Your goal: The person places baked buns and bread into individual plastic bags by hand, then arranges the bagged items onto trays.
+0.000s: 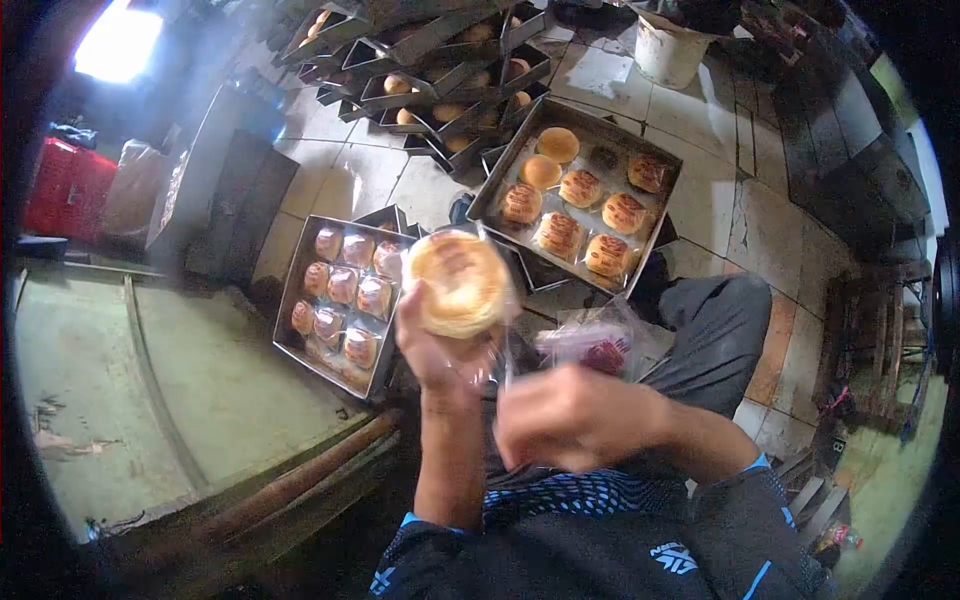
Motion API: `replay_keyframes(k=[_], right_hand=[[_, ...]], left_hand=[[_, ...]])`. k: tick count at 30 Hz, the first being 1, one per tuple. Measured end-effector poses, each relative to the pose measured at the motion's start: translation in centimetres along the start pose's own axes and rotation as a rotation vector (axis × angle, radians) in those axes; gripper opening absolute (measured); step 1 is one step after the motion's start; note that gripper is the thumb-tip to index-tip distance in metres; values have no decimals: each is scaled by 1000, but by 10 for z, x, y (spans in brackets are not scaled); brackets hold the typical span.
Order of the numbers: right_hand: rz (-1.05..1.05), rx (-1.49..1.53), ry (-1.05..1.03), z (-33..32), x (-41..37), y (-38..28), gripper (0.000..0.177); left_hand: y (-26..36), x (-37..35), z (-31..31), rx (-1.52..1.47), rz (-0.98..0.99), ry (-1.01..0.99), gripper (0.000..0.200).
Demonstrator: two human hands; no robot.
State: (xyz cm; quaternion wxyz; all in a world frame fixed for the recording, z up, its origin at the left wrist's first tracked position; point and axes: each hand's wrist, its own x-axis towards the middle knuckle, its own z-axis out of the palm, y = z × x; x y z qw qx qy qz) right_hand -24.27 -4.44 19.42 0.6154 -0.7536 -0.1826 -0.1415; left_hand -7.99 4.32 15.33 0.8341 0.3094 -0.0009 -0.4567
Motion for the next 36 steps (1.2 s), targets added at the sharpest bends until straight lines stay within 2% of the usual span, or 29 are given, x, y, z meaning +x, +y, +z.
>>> replay_keyframes(k=[1,3,5,6,7,9,10,11,12,13,14,15,18,21,22,24,25,26,27,28,29,31,32,36], right_hand=[[-53,295,-153,-7,-1,-15,10],[54,599,-422,-27,-13,-5,13],[369,-77,58,-27,-25,25,20],[418,-534,410,-14,-27,44,28],[271,-800,641,-10,-21,48,30],[42,-612,620,-7,-19,43,28],[-117,-643,611,-9,-18,41,23],[-79,-583,699,-7,-18,43,20],[-42,-521,788,-4,-18,44,18],[-8,-458,873,0,-17,46,15],[120,-241,980,3,-16,48,12],[149,-131,1030,7,-17,54,11],[229,151,1115,18,-18,62,10],[162,-221,880,-9,-1,33,13],[49,-589,735,-25,7,18,15],[-134,-646,784,-21,10,43,14],[-230,-676,801,-18,9,62,14],[-48,-636,790,-15,10,92,11],[284,-204,799,-7,9,127,5],[267,-184,789,-3,6,139,2],[250,-163,785,2,2,145,1],[236,-149,771,10,2,137,10],[201,-246,750,9,3,135,12],[129,-579,744,-2,15,155,14]], left_hand=[[7,3,-11,-71,16,-99,64],[18,8,-23,-231,-65,-82,67],[16,-3,-21,-161,-77,92,70],[8,-6,-17,-90,-74,144,70],[-1,-9,-15,-16,-71,194,71],[-22,-30,-21,14,-160,32,73],[-31,-39,-22,144,-120,14,72],[-41,-47,-24,277,-81,-4,72],[-61,-48,-41,283,-53,177,69],[-72,-44,-46,675,267,228,64],[-71,-43,-51,785,478,124,58],[-64,-41,-50,890,689,15,52],[-32,-48,-58,1293,678,-21,42],[-7,-41,-50,1316,1139,107,38],[2,-44,-46,1316,1272,115,36],[19,-36,-65,1415,1502,98,26],[20,-28,-75,1489,1467,115,21],[22,-20,-86,1563,1433,131,16],[21,-10,-93,1601,1272,149,13],[21,-4,-112,1599,1189,133,12],[17,-1,-130,1566,1215,120,18],[11,-12,-126,1444,1158,140,22],[7,-15,-123,1393,1139,187,27],[-4,7,-121,1343,1167,125,25]])
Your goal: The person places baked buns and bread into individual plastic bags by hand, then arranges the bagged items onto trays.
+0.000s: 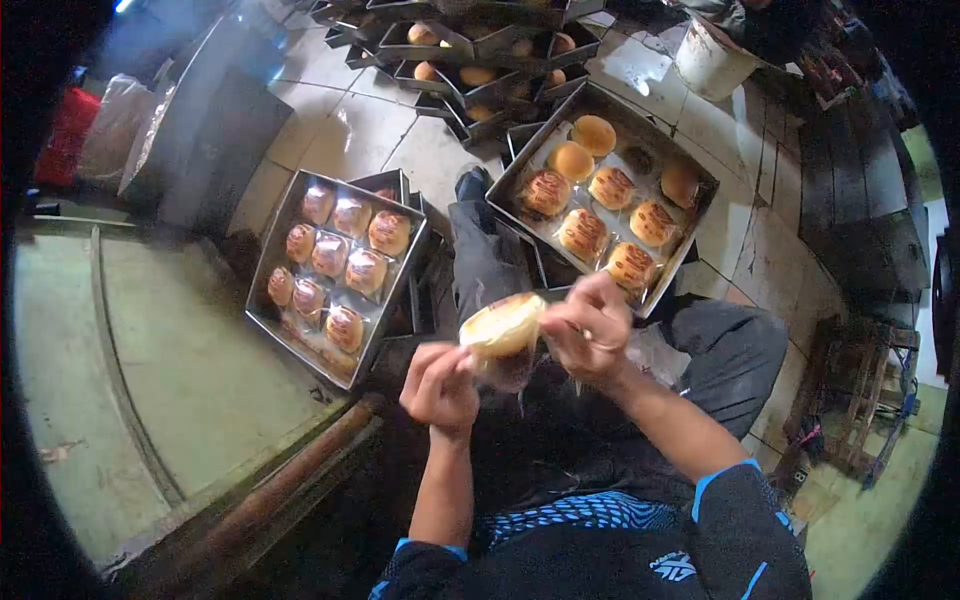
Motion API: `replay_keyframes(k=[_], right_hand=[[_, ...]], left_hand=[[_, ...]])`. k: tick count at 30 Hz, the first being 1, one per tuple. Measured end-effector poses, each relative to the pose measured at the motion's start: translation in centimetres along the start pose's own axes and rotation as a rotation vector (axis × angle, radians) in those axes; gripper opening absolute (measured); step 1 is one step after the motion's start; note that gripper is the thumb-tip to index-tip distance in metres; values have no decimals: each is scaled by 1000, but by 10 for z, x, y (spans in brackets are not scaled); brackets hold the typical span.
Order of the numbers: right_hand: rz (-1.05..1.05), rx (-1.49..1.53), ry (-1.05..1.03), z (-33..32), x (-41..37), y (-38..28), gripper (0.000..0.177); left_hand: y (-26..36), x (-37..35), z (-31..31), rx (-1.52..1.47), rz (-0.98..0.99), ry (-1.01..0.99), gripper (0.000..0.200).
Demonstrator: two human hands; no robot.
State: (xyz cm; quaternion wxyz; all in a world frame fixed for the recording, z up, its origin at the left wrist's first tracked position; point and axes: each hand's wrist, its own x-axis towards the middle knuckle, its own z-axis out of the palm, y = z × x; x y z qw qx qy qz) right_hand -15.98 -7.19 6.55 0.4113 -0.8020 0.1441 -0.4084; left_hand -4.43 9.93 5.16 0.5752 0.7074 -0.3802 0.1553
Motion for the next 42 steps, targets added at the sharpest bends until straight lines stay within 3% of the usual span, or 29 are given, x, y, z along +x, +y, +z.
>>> replay_keyframes(k=[1,3,4,5,7,9,11,13,14,16,17,19,21,22,23,26,27,28,29,30,31,33,35,36,37,39,40,41,42], right_hand=[[-131,32,64,16,15,1,18],[-155,-44,-1,33,41,6,26],[7,38,84,34,55,9,32],[388,139,177,26,64,5,32],[371,-35,204,30,27,5,33],[430,-26,158,25,-20,-12,37],[634,-18,26,23,-80,-14,37],[774,-58,-39,19,-110,-15,35],[741,-82,-105,10,-113,-14,34],[661,-124,-249,-15,-88,-22,32],[577,-187,-156,-23,-70,-23,31],[554,-5,-151,-35,-32,-38,17],[98,17,-294,-21,-4,-33,38],[117,-72,-458,-12,-1,-31,55],[126,-12,-508,-1,1,-18,59],[397,209,-602,-13,21,31,71],[586,478,-605,-19,25,52,79],[740,305,-490,-29,32,66,75],[1025,514,-324,-33,39,87,72],[1217,463,-63,-37,41,114,63],[1242,259,57,-44,37,164,60],[1214,403,231,-71,57,212,55],[1068,333,363,-104,59,259,54],[1067,64,330,-121,41,282,45],[1042,-204,301,-132,29,299,37],[1145,-65,53,-143,-3,288,21],[1280,54,3,-135,-9,240,24],[1381,187,-189,-137,-13,192,24],[1432,281,-271,-143,-27,156,19]], left_hand=[[-2,9,12,28,66,-8,19],[-2,35,33,87,84,40,16],[-6,39,30,19,-219,99,17],[-9,42,26,-49,-521,159,20],[8,31,6,-258,-697,90,20],[20,3,-24,-231,-794,2,16],[34,-36,-49,-125,-916,-134,13],[39,-69,-55,172,-667,-241,12],[35,-79,-59,196,-458,-245,11],[50,-68,-58,42,-604,-172,12],[61,-57,-58,-29,-677,-123,13],[56,-21,-49,1,-608,-119,15],[43,14,-33,-23,-683,-181,16],[35,31,-23,-26,-716,-209,17],[27,43,-14,-34,-750,-238,17],[15,56,-2,-209,-823,-147,22],[15,56,-4,-268,-829,-107,23],[12,51,-4,-248,-834,-88,22],[8,44,-4,-274,-854,-105,21],[3,33,-4,-298,-875,-123,19],[-1,25,-2,-322,-897,-142,18],[19,22,20,-338,-854,-193,12],[42,21,37,-243,-796,-429,20],[51,20,48,-293,-752,-560,25],[54,15,64,-311,-533,-638,30],[64,2,97,-58,-295,-763,48],[55,-18,108,49,-296,-885,45],[47,-37,118,160,-296,-1010,42],[36,-50,125,67,-342,-1082,36]])
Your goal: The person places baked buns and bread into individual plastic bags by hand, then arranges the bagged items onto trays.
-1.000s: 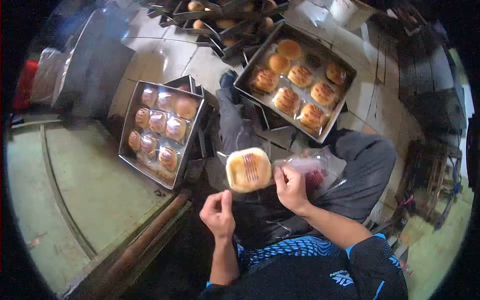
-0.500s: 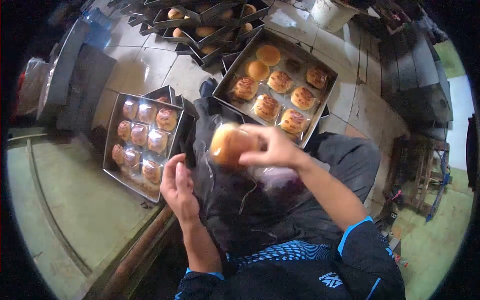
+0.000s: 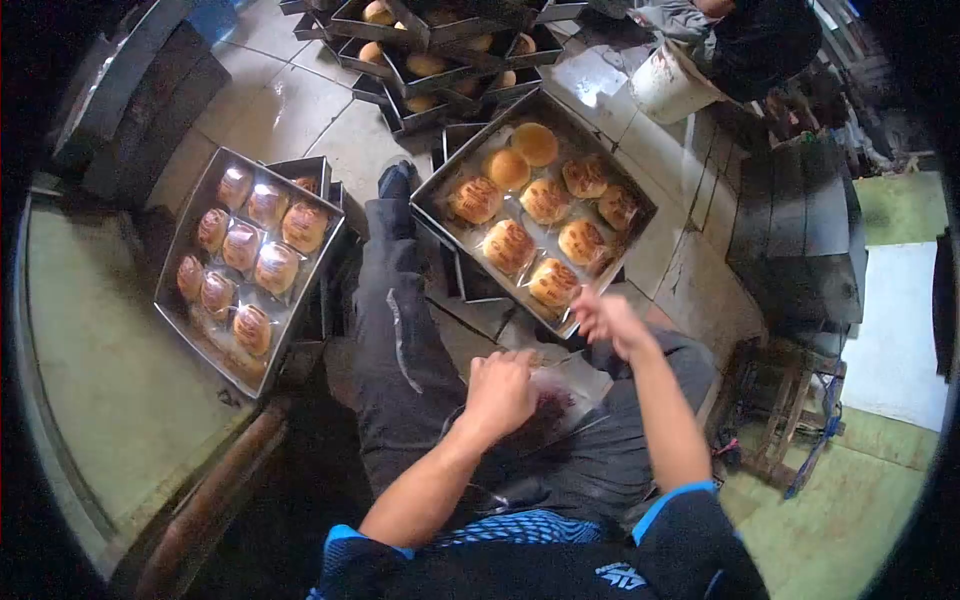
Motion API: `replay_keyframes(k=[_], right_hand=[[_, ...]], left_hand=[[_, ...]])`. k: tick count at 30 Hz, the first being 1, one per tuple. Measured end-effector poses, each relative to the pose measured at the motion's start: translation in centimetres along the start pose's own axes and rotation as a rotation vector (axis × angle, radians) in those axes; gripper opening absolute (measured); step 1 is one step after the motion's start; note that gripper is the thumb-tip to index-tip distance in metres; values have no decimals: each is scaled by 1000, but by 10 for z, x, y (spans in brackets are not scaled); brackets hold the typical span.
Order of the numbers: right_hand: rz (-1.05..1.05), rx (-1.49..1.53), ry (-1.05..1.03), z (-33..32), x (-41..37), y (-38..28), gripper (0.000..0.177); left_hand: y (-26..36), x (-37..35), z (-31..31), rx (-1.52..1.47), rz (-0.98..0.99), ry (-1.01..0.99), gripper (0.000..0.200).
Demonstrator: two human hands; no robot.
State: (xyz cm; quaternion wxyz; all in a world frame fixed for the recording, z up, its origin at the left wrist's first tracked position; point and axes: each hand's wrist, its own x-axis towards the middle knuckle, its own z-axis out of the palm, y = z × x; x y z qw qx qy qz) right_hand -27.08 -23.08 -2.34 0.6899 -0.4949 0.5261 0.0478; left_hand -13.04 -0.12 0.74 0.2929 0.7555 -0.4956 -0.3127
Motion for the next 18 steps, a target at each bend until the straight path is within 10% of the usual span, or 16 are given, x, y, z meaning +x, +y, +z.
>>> replay_keyframes(k=[2,9,18], right_hand=[[-320,-129,-215,4,-66,29,32],[-778,-365,330,29,-132,59,8],[-1118,-477,473,14,-150,32,21]], left_hand=[[-3,-6,-3,-128,96,-23,23],[2,-11,-27,-261,-55,-184,25],[-12,-44,-13,415,52,57,75]])
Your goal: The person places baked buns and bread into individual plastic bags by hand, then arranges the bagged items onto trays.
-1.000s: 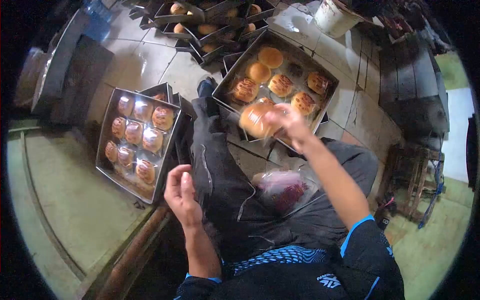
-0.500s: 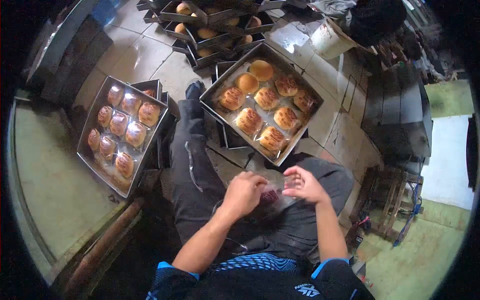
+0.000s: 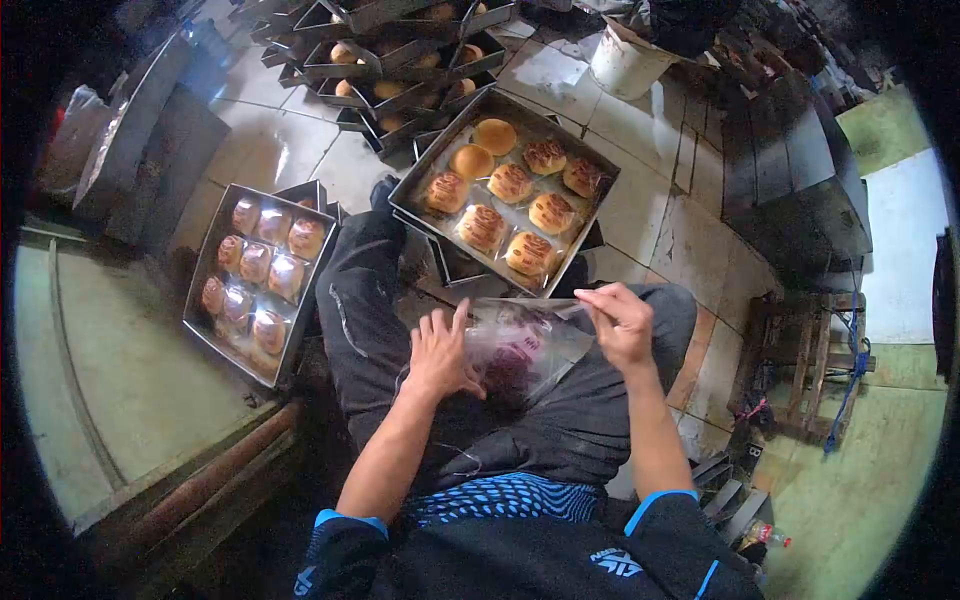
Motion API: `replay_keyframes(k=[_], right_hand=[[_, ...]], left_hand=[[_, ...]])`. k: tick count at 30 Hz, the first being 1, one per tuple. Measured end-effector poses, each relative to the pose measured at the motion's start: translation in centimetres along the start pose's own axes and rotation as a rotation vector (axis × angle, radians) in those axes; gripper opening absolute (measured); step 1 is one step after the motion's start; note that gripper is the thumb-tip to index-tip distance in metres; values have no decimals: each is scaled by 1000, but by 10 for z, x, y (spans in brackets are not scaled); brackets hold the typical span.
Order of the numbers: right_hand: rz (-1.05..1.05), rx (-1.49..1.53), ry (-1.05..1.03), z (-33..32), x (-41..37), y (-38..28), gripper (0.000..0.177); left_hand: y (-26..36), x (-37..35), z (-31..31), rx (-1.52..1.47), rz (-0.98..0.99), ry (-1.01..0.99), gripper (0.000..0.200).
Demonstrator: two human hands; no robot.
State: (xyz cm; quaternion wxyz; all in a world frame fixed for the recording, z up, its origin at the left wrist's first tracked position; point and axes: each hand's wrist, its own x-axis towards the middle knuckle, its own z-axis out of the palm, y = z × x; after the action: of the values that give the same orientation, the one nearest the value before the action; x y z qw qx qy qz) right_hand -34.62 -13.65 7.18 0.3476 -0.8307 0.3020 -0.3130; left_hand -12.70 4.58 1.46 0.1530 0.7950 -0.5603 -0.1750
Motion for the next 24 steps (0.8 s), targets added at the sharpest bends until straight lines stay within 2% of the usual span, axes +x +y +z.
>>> replay_keyframes(k=[1,3,4,5,7,8,9,11,13,14,15,17,18,19,20,21,22,23,24], right_hand=[[-14,84,-6,-4,6,-3,19],[182,498,81,-6,12,-11,16],[281,703,126,-4,12,-12,14],[289,740,117,3,13,-14,12],[292,815,86,28,25,-23,8],[213,625,68,38,32,-35,5],[174,573,73,46,41,-47,5],[209,671,75,71,59,-57,7],[-79,324,-78,87,101,-48,7],[-27,368,-147,103,124,-27,9],[28,412,-218,126,147,4,13],[552,610,-293,166,209,81,23],[588,259,-332,191,242,127,36],[508,-164,-440,208,277,176,42],[397,-375,-292,225,302,217,48],[485,-498,-213,245,331,276,49],[472,-427,-384,240,362,283,50],[359,-374,-324,261,386,399,46],[169,-534,-293,285,405,462,47]], left_hand=[[11,-1,-17,-3,-21,77,80],[11,15,-35,-238,143,417,72],[3,23,-32,-653,120,411,47],[-5,30,-29,-1070,86,399,23],[1,41,-48,-1552,-181,412,16],[-8,42,-54,-1490,-337,432,21],[-19,45,-56,-1410,-385,528,19],[-43,42,-56,-1404,-483,686,15],[-61,41,-58,-1486,-559,846,11],[-71,46,-53,-1472,-515,969,10],[-81,48,-48,-1559,-581,1054,11],[-95,50,-43,-1680,-459,1059,13],[-96,50,-47,-1702,-509,1031,14],[-92,52,-55,-1719,-555,1005,15],[-89,55,-62,-1731,-600,977,16],[-87,60,-66,-1658,-731,1005,20],[-89,59,-66,-1662,-715,973,21],[-91,58,-66,-1668,-698,938,22],[-91,58,-66,-1630,-674,950,22]])
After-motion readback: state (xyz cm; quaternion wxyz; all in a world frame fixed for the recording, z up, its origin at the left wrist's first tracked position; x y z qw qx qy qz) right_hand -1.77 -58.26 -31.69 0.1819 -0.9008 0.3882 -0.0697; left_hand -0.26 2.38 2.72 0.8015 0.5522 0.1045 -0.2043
